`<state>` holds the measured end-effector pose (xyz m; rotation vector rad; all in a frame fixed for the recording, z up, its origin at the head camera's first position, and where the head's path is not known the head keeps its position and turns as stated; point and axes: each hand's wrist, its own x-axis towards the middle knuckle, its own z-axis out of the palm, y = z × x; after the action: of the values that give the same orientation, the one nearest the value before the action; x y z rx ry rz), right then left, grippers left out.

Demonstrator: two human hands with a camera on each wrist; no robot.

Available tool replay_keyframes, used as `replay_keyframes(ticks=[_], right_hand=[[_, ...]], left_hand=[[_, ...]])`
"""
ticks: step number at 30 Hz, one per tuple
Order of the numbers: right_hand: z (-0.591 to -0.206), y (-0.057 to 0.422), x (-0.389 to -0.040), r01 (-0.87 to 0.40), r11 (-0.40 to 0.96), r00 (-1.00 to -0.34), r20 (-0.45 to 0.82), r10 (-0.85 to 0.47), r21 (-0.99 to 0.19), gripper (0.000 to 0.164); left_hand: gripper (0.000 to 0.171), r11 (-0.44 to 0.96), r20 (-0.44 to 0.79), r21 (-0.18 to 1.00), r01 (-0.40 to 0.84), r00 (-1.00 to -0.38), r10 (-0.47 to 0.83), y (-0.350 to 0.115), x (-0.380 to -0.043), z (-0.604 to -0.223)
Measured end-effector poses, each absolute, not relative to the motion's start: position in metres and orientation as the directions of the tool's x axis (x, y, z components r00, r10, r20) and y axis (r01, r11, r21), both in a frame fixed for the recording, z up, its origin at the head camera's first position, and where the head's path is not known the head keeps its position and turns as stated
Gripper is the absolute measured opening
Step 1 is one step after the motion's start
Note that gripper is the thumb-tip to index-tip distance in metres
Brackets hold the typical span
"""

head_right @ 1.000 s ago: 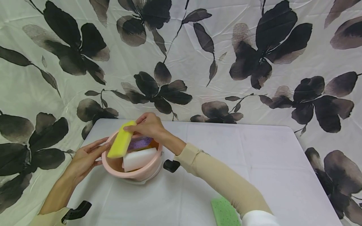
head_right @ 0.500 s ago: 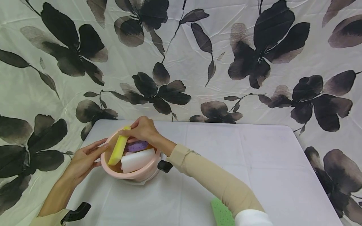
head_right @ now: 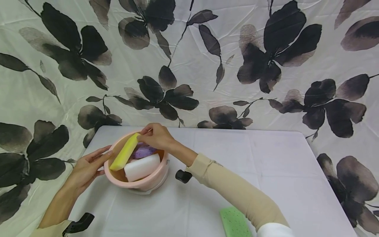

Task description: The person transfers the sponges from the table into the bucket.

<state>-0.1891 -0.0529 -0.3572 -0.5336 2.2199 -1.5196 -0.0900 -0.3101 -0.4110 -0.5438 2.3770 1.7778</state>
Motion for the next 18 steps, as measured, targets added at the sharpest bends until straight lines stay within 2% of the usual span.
replay_keyframes(ticks=[18], right_hand=[[-0.362, -0.009, -0.187, -0.145, 0.328, -0.832, -0.064, -0.55, -0.933, 0.024]], left_hand=[[0.082, 0.244, -0.309, 0.902, -0.356, -0.927, -0.212, -0.31, -0.09, -0.413]])
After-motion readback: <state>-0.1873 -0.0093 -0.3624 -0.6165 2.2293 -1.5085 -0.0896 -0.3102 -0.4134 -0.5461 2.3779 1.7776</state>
